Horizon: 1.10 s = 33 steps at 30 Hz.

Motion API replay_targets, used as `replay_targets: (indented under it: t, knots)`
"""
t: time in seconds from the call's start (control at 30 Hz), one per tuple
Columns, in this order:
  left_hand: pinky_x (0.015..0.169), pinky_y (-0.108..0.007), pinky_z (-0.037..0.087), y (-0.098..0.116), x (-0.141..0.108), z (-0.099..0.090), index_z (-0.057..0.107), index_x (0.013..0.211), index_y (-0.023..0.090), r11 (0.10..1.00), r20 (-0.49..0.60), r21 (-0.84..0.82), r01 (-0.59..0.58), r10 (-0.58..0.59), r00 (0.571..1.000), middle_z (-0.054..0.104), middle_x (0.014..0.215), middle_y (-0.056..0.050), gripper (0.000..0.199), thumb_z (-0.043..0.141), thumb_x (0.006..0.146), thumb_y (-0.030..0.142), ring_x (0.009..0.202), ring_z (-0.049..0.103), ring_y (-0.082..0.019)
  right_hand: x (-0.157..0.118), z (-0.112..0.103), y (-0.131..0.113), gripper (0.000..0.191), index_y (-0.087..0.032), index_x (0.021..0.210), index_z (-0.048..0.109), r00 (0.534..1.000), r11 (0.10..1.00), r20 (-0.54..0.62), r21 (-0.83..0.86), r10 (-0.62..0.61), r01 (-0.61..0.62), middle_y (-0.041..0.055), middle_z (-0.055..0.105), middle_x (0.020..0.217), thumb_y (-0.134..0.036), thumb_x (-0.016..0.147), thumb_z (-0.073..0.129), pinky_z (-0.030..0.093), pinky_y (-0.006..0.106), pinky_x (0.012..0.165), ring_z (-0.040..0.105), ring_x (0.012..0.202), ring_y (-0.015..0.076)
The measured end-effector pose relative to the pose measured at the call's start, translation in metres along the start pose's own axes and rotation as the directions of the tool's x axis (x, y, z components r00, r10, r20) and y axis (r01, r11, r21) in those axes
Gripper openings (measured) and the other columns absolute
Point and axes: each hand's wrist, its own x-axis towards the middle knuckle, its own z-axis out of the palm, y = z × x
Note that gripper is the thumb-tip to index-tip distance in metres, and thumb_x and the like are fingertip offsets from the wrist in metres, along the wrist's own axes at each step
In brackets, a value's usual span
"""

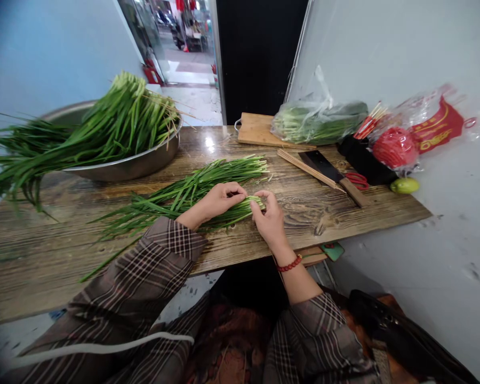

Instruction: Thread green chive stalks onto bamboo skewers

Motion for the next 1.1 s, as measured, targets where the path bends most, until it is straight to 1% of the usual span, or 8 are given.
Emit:
replay_targets:
  t: [0.1,0.23,0.33,0.43,0.57,0.77,0.97,1.1]
  knots:
    - [0.078,-0.026,0.044,0.002,0.0,0.0,0.068,0.09,0.013,1.0,0.09,-0.02,-0.007,0.009,0.996,0.069,0.089,-0.005,0.025,0.056,0.083,0.034,0.083,0.059,-0.016,0.0,0.0,0.0,0.027,-0.021,0.105,0.051,1.0,1.0,0.019,0.031,0.003,-0.003,-0.0078,0.052,0.06,-0.039,0.086,0.056,0.039,0.021,0.045,0.049,0.043,0.0082]
    - [0.062,-0.023,0.037,0.005,-0.002,-0.001,0.058,0.066,0.013,1.0,0.193,-0.008,0.002,-0.001,0.981,0.054,0.063,0.002,0.036,0.05,0.086,0.042,0.063,0.047,-0.011,-0.003,-0.001,-0.006,0.034,-0.021,0.112,0.051,0.998,0.996,0.056,0.082,0.021,-0.026,-0.0074,0.053,0.056,-0.046,0.09,0.05,0.036,0.02,0.041,0.045,0.039,0.0076]
    - [0.059,-0.023,0.033,0.007,-0.002,-0.005,0.052,0.06,0.014,0.999,0.131,-0.021,0.043,-0.04,0.991,0.045,0.058,0.003,0.038,0.051,0.084,0.044,0.059,0.04,-0.01,-0.005,-0.004,-0.01,0.043,-0.021,0.125,0.046,0.997,0.984,0.069,0.171,0.029,-0.04,-0.0052,0.057,0.061,-0.05,0.094,0.039,0.037,0.02,0.042,0.046,0.041,0.0078]
    - [0.063,-0.023,0.035,0.009,-0.001,-0.009,0.055,0.067,0.014,0.997,0.052,-0.058,0.056,-0.053,0.997,0.049,0.063,0.002,0.036,0.051,0.082,0.047,0.063,0.043,-0.011,-0.007,-0.011,-0.011,0.042,-0.019,0.12,0.05,0.996,0.98,0.075,0.188,0.05,-0.063,-0.0039,0.058,0.064,-0.051,0.093,0.039,0.04,0.02,0.044,0.048,0.044,0.008]
    - [0.063,-0.023,0.034,0.008,0.0,-0.012,0.053,0.066,0.015,0.999,0.013,-0.045,0.031,-0.03,0.999,0.047,0.064,0.002,0.038,0.049,0.082,0.049,0.065,0.042,-0.011,-0.012,-0.023,-0.011,0.033,-0.017,0.097,0.063,0.984,1.0,0.179,-0.019,0.027,-0.024,-0.0035,0.055,0.058,-0.047,0.089,0.051,0.04,0.022,0.047,0.049,0.045,0.0094]
    - [0.057,-0.024,0.027,0.006,-0.002,-0.01,0.038,0.059,0.017,1.0,0.034,-0.002,-0.003,0.003,0.999,0.033,0.06,0.003,0.045,0.042,0.087,0.051,0.06,0.032,-0.01,-0.02,-0.027,-0.015,0.028,-0.02,0.091,0.068,0.968,0.937,0.2,-0.283,-0.152,0.205,0.0005,0.063,0.065,-0.039,0.093,0.047,0.042,0.025,0.058,0.058,0.057,0.0139]
    - [0.055,-0.024,0.025,0.004,-0.004,-0.004,0.032,0.059,0.018,1.0,0.024,-0.017,0.022,-0.021,0.999,0.029,0.06,0.003,0.048,0.04,0.086,0.057,0.061,0.028,-0.01,-0.019,-0.018,-0.012,0.026,-0.021,0.086,0.066,0.962,0.896,0.163,-0.356,-0.22,0.265,0.0043,0.07,0.077,-0.034,0.093,0.044,0.044,0.028,0.066,0.063,0.069,0.0178]
    - [0.055,-0.024,0.025,0.001,-0.004,0.003,0.034,0.058,0.018,0.996,0.059,-0.065,0.055,-0.051,0.997,0.03,0.059,0.003,0.048,0.042,0.084,0.058,0.059,0.029,-0.01,-0.015,-0.012,-0.006,0.025,-0.021,0.082,0.064,0.966,0.895,0.142,-0.367,-0.215,0.253,0.0038,0.068,0.074,-0.032,0.093,0.045,0.042,0.027,0.064,0.061,0.066,0.0174]
